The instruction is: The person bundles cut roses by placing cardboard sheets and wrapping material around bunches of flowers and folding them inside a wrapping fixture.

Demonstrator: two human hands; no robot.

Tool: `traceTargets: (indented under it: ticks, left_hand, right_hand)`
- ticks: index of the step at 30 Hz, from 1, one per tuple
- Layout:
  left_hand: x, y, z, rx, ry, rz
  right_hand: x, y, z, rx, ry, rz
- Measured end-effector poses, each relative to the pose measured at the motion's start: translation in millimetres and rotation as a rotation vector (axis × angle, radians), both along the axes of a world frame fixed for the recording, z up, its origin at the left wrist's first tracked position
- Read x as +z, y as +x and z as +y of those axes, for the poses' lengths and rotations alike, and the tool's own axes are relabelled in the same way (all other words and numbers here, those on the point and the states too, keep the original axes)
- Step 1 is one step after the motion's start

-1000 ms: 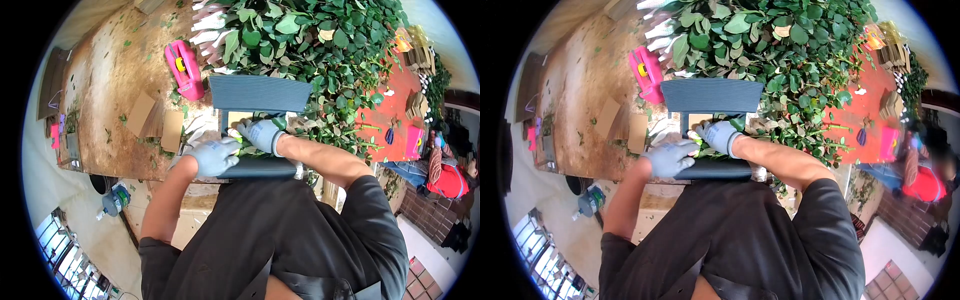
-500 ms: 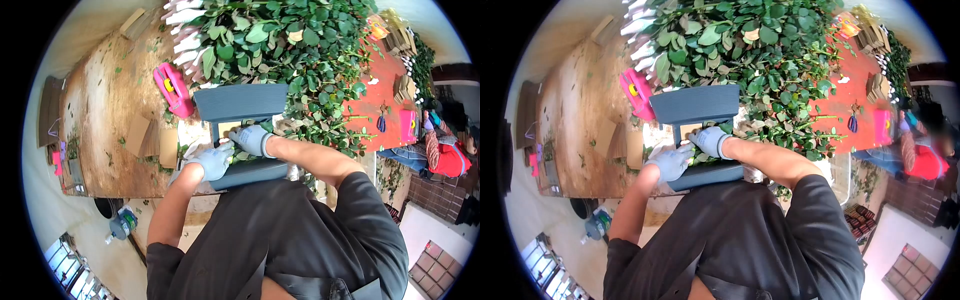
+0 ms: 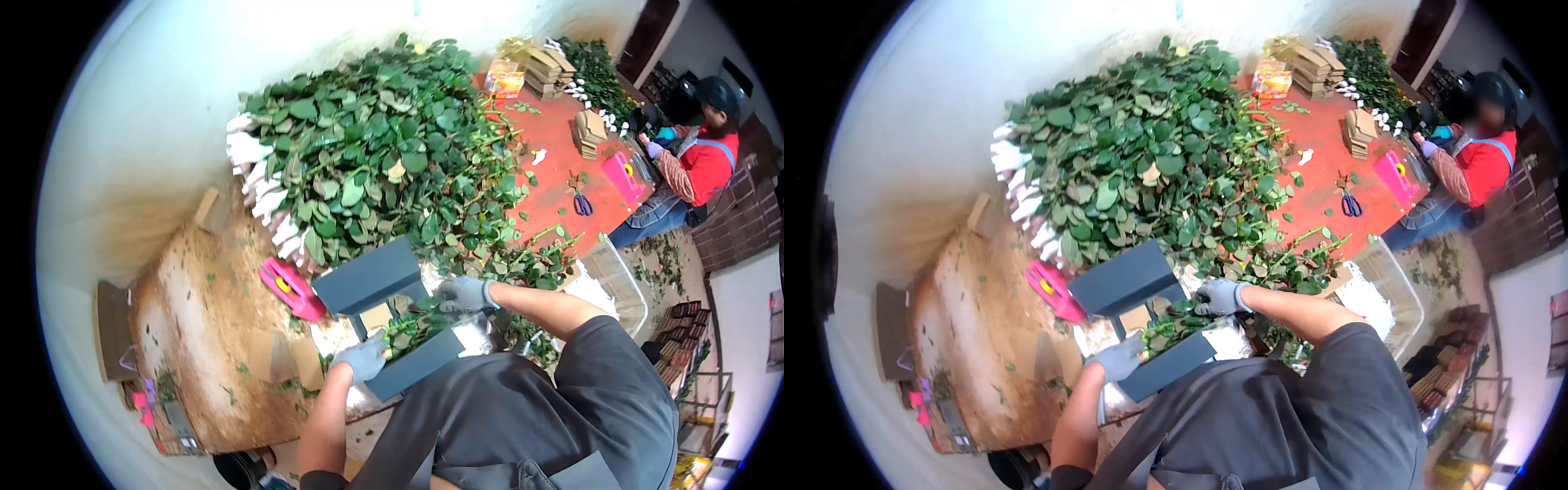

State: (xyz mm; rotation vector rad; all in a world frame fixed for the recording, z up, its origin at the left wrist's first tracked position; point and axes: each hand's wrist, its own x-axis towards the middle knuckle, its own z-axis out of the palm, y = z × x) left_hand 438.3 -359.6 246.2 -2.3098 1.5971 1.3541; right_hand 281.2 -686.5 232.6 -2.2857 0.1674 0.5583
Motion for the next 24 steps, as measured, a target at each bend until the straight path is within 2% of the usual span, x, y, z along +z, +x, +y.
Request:
traceTargets:
  ticks: [1, 2, 4, 6, 8, 10, 11, 15, 19, 24]
  left_hand:
    - [-2.1, 0.6, 1.8, -0.002, 0.01, -0.002]
    - [1.0, 0.4, -1.5, -0.002, 0.021, -0.002]
    - [14.0, 0.1, -6.8, -0.008, 0.041, 0.006]
    - [19.2, -0.2, -7.6, -0.016, 0.031, 0.04]
    - [26.1, -2.4, -11.2, -0.017, 0.045, 0.042]
    - [30.8, -4.6, -11.5, 0.008, 0.048, 0.026]
    - [17.3, -3.1, -6.3, 0.036, 0.021, 0.032]
    - [14.3, -2.1, -4.2, -0.008, -0.004, 0.01]
    - [10.3, -4.4, -1.7, 0.028, 0.005, -0.005]
    - [3.4, -4.2, 1.1, 0.028, -0.029, -0.017]
  right_hand:
    - [4.4, 6.7, -8.8, 0.01, -0.036, -0.033]
    - [52.7, 18.3, -12.9, 0.048, -0.206, -0.014]
    - [103.7, 45.7, -23.5, -0.056, -0.446, -0.1]
    - [119.4, 72.2, -37.0, -0.125, -0.528, -0.5]
    - [140.5, 108.5, -41.9, -0.12, -0.473, -0.719]
    - [154.6, 148.5, -41.8, -0.065, -0.433, -0.712]
    - [153.8, 167.3, -39.8, -0.044, -0.478, -0.75]
    - [150.6, 220.1, -40.0, 0.016, -0.788, -0.75]
    - [141.4, 238.5, -43.1, 0.002, -0.979, -0.8]
    - [160.1, 236.0, -43.5, 0.089, -0.973, -0.814]
